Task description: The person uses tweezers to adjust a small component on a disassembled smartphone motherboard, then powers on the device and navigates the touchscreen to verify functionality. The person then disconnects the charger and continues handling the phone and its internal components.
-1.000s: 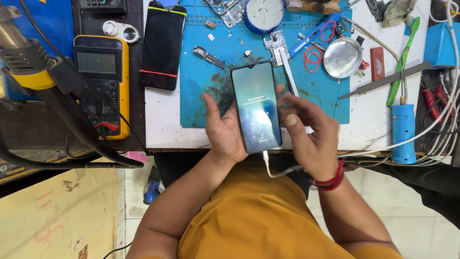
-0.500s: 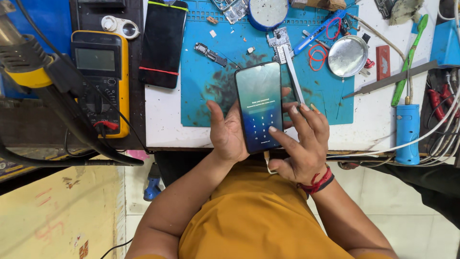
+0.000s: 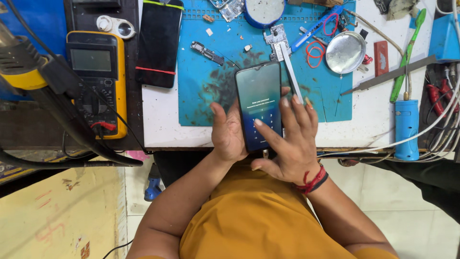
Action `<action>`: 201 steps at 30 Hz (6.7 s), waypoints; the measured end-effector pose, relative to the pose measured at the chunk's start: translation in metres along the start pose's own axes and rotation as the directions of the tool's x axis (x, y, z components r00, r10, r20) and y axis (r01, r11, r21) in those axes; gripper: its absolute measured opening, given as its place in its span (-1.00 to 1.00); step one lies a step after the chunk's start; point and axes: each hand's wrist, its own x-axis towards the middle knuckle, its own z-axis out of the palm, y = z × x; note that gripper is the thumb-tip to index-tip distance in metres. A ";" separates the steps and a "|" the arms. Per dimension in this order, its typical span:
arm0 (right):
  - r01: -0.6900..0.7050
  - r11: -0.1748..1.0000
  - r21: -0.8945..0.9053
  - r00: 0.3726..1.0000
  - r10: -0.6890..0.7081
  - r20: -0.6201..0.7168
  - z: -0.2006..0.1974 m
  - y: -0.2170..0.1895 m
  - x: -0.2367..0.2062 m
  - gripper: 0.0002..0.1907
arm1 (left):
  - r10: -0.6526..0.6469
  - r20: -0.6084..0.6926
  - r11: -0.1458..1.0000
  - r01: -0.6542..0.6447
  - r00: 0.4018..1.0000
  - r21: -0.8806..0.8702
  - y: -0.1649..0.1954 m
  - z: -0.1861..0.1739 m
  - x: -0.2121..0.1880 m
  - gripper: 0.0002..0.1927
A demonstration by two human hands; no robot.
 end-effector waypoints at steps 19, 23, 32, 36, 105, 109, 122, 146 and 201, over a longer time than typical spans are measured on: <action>-0.043 0.999 0.029 0.997 0.045 -0.057 -0.001 0.002 -0.007 -0.30 | -0.006 0.009 1.000 0.006 1.000 -0.007 0.001 0.007 0.002 0.15; -0.042 0.993 0.111 0.986 0.059 -0.156 0.000 0.004 -0.007 -0.34 | 0.011 0.042 1.000 -0.010 0.999 -0.020 0.002 0.006 0.002 0.15; -0.043 0.988 0.150 0.964 0.081 -0.254 0.012 0.015 -0.026 -0.37 | -0.076 0.016 0.983 0.077 0.997 -0.167 0.008 0.005 0.003 0.22; -0.037 0.984 0.172 0.962 0.082 -0.260 0.018 0.019 -0.028 -0.37 | -0.065 -0.002 0.986 0.064 0.998 -0.152 0.009 0.007 0.004 0.24; -0.129 0.943 0.306 0.920 0.229 -0.317 -0.011 0.027 0.023 -0.82 | -0.076 0.014 0.991 0.077 0.997 -0.110 0.004 0.005 0.006 0.20; -0.143 0.931 0.336 0.922 0.249 -0.297 -0.008 0.024 0.021 -0.86 | -0.058 0.025 0.994 0.060 0.998 -0.096 0.004 0.004 0.006 0.22; 0.076 0.984 0.162 0.970 -0.036 -0.240 -0.004 0.021 0.006 -0.48 | -0.058 -0.007 0.988 0.056 0.998 -0.147 0.004 0.001 0.007 0.17; 0.064 0.986 0.151 0.993 -0.047 -0.107 -0.026 0.028 0.069 -0.24 | -0.053 -0.092 0.998 0.050 0.994 -0.031 0.000 -0.004 0.001 0.14; 0.040 0.971 0.235 0.963 0.025 -0.269 -0.004 0.026 0.021 -0.40 | -0.042 -0.013 0.998 0.041 0.999 -0.053 0.006 0.007 0.005 0.20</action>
